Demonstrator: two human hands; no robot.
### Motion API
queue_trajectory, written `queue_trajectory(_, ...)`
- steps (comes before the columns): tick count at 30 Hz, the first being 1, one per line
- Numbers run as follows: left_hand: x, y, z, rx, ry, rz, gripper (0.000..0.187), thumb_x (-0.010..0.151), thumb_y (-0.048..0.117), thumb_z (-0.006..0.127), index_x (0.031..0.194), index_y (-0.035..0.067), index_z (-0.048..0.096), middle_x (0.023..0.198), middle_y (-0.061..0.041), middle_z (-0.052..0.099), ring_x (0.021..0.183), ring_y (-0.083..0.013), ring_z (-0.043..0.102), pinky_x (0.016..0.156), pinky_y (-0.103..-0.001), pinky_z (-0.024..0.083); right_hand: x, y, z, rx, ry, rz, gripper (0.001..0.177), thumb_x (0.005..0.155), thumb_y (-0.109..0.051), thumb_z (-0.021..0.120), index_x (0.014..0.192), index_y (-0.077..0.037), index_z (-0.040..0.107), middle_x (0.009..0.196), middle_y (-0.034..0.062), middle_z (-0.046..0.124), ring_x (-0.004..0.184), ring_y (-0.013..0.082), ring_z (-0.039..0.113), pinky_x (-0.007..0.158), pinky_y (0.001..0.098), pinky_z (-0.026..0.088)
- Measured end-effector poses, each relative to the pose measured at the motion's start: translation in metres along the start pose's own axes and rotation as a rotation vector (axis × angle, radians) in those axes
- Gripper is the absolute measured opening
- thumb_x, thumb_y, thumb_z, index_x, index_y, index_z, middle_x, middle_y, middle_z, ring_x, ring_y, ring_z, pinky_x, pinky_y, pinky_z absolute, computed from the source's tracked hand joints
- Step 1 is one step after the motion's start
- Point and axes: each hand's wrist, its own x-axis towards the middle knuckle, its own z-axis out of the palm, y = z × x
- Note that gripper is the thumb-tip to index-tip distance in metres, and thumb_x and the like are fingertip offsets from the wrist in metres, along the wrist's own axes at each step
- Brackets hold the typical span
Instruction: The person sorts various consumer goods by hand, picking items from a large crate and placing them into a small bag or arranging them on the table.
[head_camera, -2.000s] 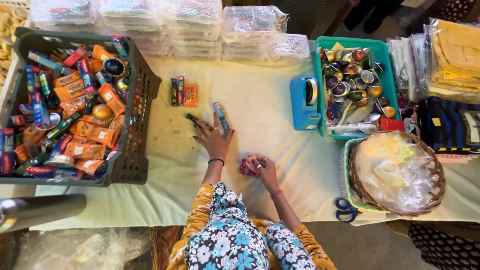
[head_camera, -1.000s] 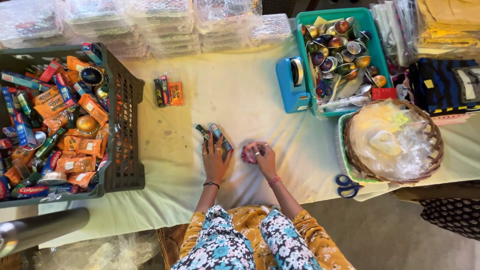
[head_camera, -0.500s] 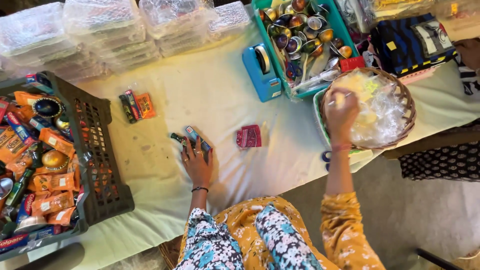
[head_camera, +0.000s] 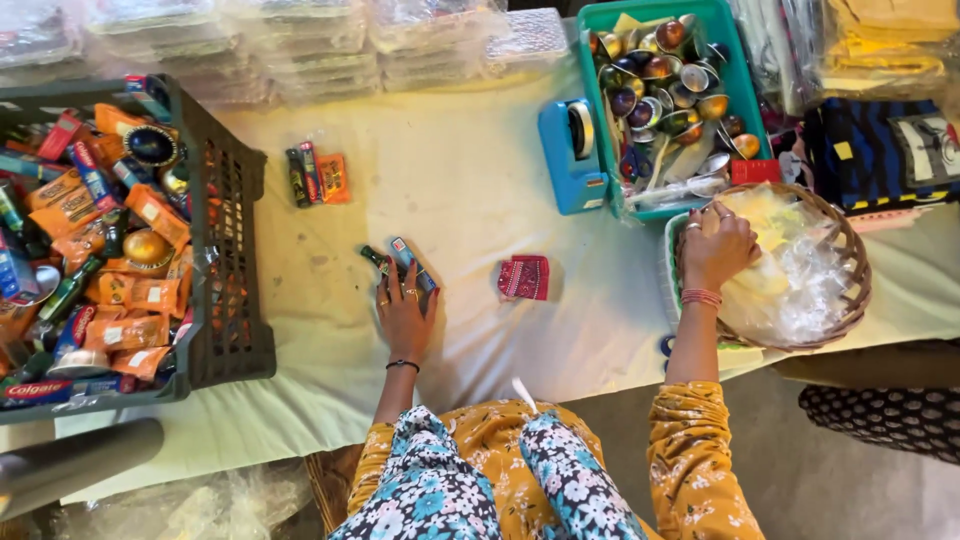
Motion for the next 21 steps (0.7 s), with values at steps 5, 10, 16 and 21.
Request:
queue_trajectory(5, -0.002, -0.003, 0.006, 0.013, 0.022, 0.003, 0.067, 0.087, 0.039, 0.077, 0.147, 0.019, 0.055, 0.164, -0.013, 0.034, 0.135, -0.0442, 0.043, 0.114, -0.055, 0.036, 0.000, 0.013, 0.007, 0.021, 0.027, 0.084, 0.017, 0.089, -0.022, 0.077, 0.102, -0.010, 0.078, 0.103, 0.0107, 0.071, 0.100, 0.0343, 0.061, 0.091, 0.0491, 0.043)
queue_trajectory(10, -0.004, -0.006, 0.006, -0.033, 0.052, 0.020, 0.067, 0.087, 0.037, 0.078, 0.148, 0.018, 0.056, 0.164, -0.014, 0.034, 0.136, -0.0444, 0.042, 0.115, -0.055, 0.036, -0.002, 0.015, 0.002, 0.370, 0.158, 0.242, 0.012, 0.097, -0.015, 0.067, 0.102, -0.003, 0.069, 0.105, 0.0115, 0.067, 0.100, 0.0304, 0.062, 0.091, 0.0433, 0.049)
queue_trajectory(16, -0.004, -0.007, 0.010, -0.037, 0.051, 0.016, 0.066, 0.085, 0.035, 0.080, 0.144, 0.016, 0.056, 0.164, -0.015, 0.034, 0.136, -0.0461, 0.041, 0.116, -0.056, 0.035, -0.001, 0.014, -0.008, 0.690, 0.346, 0.202, 0.014, 0.110, -0.014, 0.059, 0.110, -0.001, 0.055, 0.106, 0.0130, 0.059, 0.100, 0.0268, 0.057, 0.095, 0.0407, 0.049)
queue_trajectory(21, -0.003, -0.002, 0.003, -0.075, 0.036, 0.012, 0.068, 0.085, 0.033, 0.079, 0.146, 0.014, 0.056, 0.164, -0.015, 0.034, 0.135, -0.0466, 0.040, 0.115, -0.056, 0.034, -0.005, 0.007, -0.002, 0.121, 0.177, 0.094, 0.021, 0.093, -0.017, 0.073, 0.109, -0.006, 0.064, 0.109, 0.0139, 0.066, 0.105, 0.0352, 0.059, 0.094, 0.0511, 0.038)
